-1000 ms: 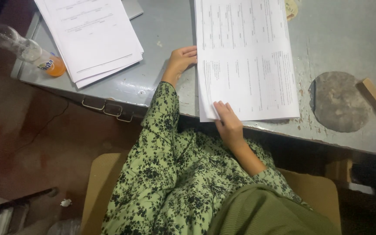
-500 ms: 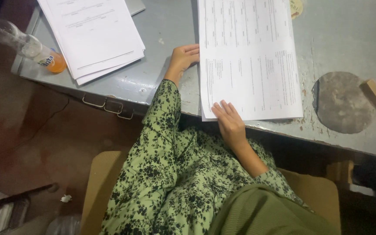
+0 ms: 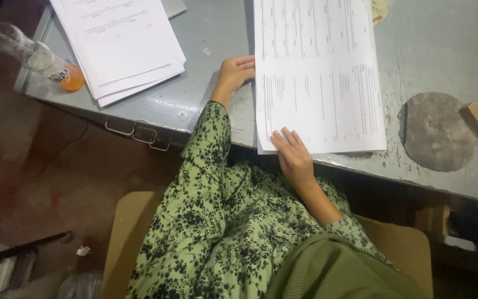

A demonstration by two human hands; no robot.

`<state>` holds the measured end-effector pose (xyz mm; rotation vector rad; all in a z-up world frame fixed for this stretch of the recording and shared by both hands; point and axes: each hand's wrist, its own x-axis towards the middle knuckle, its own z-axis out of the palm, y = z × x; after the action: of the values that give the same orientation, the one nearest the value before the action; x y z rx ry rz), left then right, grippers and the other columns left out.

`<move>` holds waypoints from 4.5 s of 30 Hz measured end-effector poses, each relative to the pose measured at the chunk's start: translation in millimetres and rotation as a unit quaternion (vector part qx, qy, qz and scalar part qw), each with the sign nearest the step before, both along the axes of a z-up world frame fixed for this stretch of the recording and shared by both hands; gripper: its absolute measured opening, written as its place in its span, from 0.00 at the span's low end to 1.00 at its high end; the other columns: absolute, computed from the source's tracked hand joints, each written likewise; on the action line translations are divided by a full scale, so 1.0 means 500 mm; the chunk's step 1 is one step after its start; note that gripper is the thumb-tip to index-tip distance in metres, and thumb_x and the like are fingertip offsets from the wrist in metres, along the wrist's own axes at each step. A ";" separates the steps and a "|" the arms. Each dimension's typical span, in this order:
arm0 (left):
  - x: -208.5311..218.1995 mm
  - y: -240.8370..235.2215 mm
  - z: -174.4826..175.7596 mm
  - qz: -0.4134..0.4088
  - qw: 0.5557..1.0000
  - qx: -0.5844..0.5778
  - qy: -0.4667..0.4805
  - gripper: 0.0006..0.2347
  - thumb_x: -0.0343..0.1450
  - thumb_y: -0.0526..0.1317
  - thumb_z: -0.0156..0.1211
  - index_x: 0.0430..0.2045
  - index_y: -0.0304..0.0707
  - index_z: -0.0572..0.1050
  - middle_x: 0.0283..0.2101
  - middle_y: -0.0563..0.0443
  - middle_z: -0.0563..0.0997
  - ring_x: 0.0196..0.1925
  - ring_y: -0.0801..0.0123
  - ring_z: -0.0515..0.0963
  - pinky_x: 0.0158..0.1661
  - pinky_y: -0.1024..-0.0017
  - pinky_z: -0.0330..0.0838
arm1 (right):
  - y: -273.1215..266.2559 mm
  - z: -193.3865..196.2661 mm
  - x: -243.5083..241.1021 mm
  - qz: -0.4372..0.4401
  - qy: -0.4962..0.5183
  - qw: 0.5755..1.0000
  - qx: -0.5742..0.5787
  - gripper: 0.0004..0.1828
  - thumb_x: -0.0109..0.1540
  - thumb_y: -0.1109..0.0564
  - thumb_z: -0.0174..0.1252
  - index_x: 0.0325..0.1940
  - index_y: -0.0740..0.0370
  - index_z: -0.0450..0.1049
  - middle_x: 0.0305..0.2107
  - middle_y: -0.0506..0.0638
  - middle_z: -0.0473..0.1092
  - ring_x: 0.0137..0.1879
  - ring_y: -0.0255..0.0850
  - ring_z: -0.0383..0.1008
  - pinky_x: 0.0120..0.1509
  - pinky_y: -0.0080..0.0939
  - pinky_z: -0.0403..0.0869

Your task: The person sits at a desk and repeatedly rubs a small wooden block over printed sheets of paper. They handle multiple sheets, folding and unfolding them, and occasionally move stacks of paper aside or onto a laptop. The person also uses a round stone-like object to press down on the papers during the process.

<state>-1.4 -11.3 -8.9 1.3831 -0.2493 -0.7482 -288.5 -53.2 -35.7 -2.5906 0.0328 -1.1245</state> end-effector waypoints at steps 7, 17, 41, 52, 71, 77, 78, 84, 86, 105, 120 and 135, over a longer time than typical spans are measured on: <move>-0.016 0.008 0.040 -0.004 0.999 0.026 -0.019 0.24 0.59 0.22 0.69 0.51 0.33 0.78 0.50 0.36 0.83 0.50 0.53 0.84 0.49 0.70 0.84 | -0.004 -0.026 -0.002 0.007 0.009 1.000 -0.006 0.19 0.61 0.66 0.60 0.56 0.57 0.80 0.55 0.54 0.76 0.64 0.53 0.73 0.69 0.55 0.71; -0.004 -0.019 0.026 0.030 0.996 0.077 0.031 0.18 0.66 0.40 0.67 0.48 0.28 0.80 0.48 0.39 0.85 0.50 0.62 0.86 0.53 0.73 0.83 | 0.002 0.026 -0.030 0.069 0.107 0.990 0.057 0.27 0.62 0.63 0.50 0.68 0.62 0.69 0.65 0.58 0.67 0.75 0.58 0.62 0.82 0.62 0.58; -0.027 -0.022 0.050 0.096 0.991 0.096 -0.004 0.16 0.56 0.28 0.79 0.36 0.26 0.82 0.38 0.29 0.84 0.39 0.41 0.85 0.36 0.67 0.88 | -0.031 -0.058 0.031 -0.031 0.003 0.994 0.102 0.13 0.66 0.55 0.56 0.48 0.57 0.84 0.44 0.53 0.80 0.55 0.49 0.79 0.65 0.48 0.73; 0.008 -0.055 -0.036 0.082 0.994 0.072 -0.003 0.20 0.58 0.28 0.78 0.41 0.20 0.79 0.40 0.25 0.82 0.41 0.42 0.85 0.39 0.64 0.86 | -0.117 0.042 0.260 -0.045 0.235 0.968 0.080 0.31 0.72 0.48 0.42 0.75 0.70 0.57 0.71 0.69 0.55 0.77 0.62 0.52 0.79 0.61 0.52; -0.005 -0.038 0.015 0.098 0.987 0.126 0.018 0.18 0.56 0.27 0.80 0.38 0.27 0.81 0.39 0.31 0.82 0.42 0.42 0.85 0.39 0.65 0.89 | -0.561 -0.060 0.066 -0.214 0.230 0.949 -0.035 0.24 0.75 0.53 0.44 0.68 0.73 0.69 0.65 0.69 0.64 0.72 0.59 0.63 0.75 0.52 0.60; -0.013 -0.033 0.043 0.101 0.988 0.102 0.059 0.20 0.55 0.25 0.79 0.40 0.23 0.80 0.45 0.28 0.80 0.45 0.42 0.84 0.41 0.65 0.87 | -0.584 -0.042 0.046 -0.194 0.283 0.939 0.024 0.27 0.74 0.47 0.45 0.72 0.65 0.67 0.69 0.63 0.60 0.75 0.54 0.58 0.76 0.49 0.59; -0.014 -0.031 0.045 0.103 0.988 0.101 0.060 0.20 0.55 0.25 0.79 0.40 0.23 0.80 0.45 0.28 0.80 0.45 0.42 0.84 0.41 0.65 0.87 | -0.570 -0.029 0.046 -0.192 0.284 0.939 0.022 0.27 0.74 0.47 0.45 0.72 0.65 0.67 0.69 0.63 0.60 0.75 0.54 0.58 0.76 0.49 0.59; -0.010 -0.034 0.050 0.099 0.988 0.107 0.056 0.22 0.55 0.26 0.80 0.42 0.23 0.80 0.47 0.29 0.80 0.46 0.44 0.85 0.42 0.66 0.87 | -0.546 -0.026 0.050 -0.217 0.221 0.950 -0.033 0.24 0.77 0.50 0.45 0.68 0.72 0.70 0.63 0.69 0.66 0.71 0.59 0.64 0.73 0.50 0.64; 0.006 -0.046 0.036 0.089 0.988 0.117 0.040 0.22 0.55 0.25 0.79 0.43 0.23 0.79 0.47 0.29 0.80 0.46 0.44 0.85 0.42 0.67 0.87 | -0.540 -0.009 0.056 -0.222 0.237 0.945 -0.029 0.25 0.77 0.49 0.43 0.67 0.72 0.70 0.62 0.69 0.67 0.70 0.61 0.65 0.72 0.52 0.65; 0.122 -0.069 0.092 0.098 0.973 0.205 -0.043 0.17 0.54 0.24 0.79 0.35 0.26 0.82 0.37 0.29 0.83 0.38 0.45 0.86 0.32 0.71 0.90 | -0.492 -0.033 0.096 -0.255 0.137 0.949 -0.122 0.21 0.68 0.50 0.57 0.58 0.68 0.77 0.52 0.64 0.75 0.60 0.67 0.70 0.55 0.55 0.72; -0.010 -0.241 -0.003 -0.016 0.766 0.332 -0.550 0.17 0.63 0.20 0.65 0.45 0.14 0.73 0.45 0.21 0.76 0.49 0.32 0.81 0.47 0.44 0.80 | -0.481 -0.010 0.107 -0.269 0.153 0.938 -0.159 0.22 0.64 0.51 0.61 0.55 0.69 0.78 0.49 0.63 0.77 0.56 0.64 0.74 0.51 0.54 0.74; -0.255 -0.385 -0.012 -0.224 0.678 0.439 -0.546 0.20 0.71 0.49 0.51 0.56 0.43 0.72 0.61 0.40 0.65 0.62 0.24 0.64 0.51 0.20 0.61 | -0.446 -0.011 0.058 -0.276 0.200 0.922 -0.184 0.24 0.67 0.47 0.59 0.62 0.65 0.76 0.57 0.60 0.75 0.68 0.62 0.66 0.62 0.68 0.67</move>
<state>-129.1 -203.9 -15.0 2.6732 -1.3551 -0.2842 -259.3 -276.3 -41.3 -3.2287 0.7535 -0.7807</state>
